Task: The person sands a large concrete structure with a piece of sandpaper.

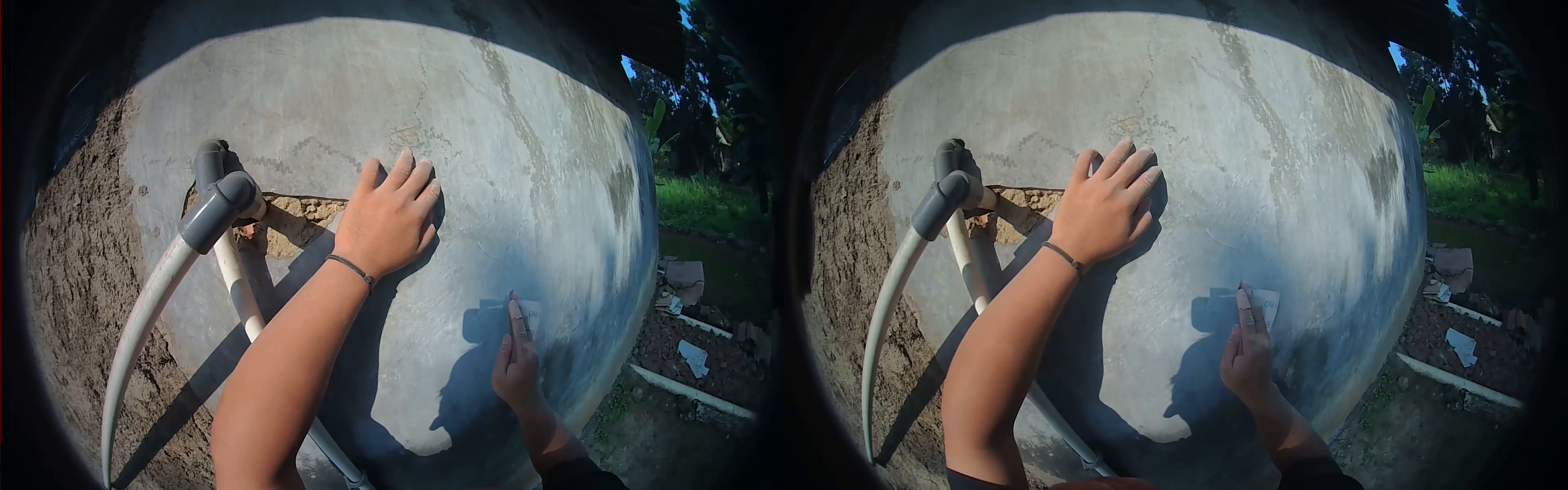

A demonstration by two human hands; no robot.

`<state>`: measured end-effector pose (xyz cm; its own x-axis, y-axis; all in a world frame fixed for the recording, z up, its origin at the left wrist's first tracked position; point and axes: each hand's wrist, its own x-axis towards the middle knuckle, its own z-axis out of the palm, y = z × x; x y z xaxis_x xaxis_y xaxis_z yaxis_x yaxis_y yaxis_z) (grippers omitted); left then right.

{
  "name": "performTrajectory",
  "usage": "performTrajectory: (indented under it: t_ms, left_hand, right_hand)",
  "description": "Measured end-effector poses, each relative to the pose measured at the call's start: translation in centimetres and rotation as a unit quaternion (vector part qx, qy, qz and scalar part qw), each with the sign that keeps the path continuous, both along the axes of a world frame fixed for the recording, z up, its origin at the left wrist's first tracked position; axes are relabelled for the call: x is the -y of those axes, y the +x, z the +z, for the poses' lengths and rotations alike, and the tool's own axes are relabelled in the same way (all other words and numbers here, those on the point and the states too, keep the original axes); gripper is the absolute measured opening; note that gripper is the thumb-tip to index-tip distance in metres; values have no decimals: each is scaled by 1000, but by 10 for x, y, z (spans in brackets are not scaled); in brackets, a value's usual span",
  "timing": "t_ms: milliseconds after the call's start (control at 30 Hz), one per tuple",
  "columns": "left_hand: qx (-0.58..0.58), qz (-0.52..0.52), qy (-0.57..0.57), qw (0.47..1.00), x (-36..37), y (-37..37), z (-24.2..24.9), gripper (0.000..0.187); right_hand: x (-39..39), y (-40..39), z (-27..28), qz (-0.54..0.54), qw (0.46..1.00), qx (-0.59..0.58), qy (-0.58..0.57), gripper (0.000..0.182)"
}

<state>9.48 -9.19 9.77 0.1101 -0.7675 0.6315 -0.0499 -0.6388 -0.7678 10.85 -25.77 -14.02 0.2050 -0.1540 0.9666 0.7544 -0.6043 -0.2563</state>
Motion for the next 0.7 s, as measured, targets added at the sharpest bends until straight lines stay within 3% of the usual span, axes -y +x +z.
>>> performTrajectory:
  t_ms: [233, 700]
  left_hand:
    - [7, 2, -5, 1000, 0, 1, 0, 47]
    - [-10, -35, -20, 999, -2, 1, -4, 43]
  right_hand:
    - [6, 11, 39, -17, 998, 58, 5, 47]
    - [-8, 33, 8, -59, 997, -14, -47, 47]
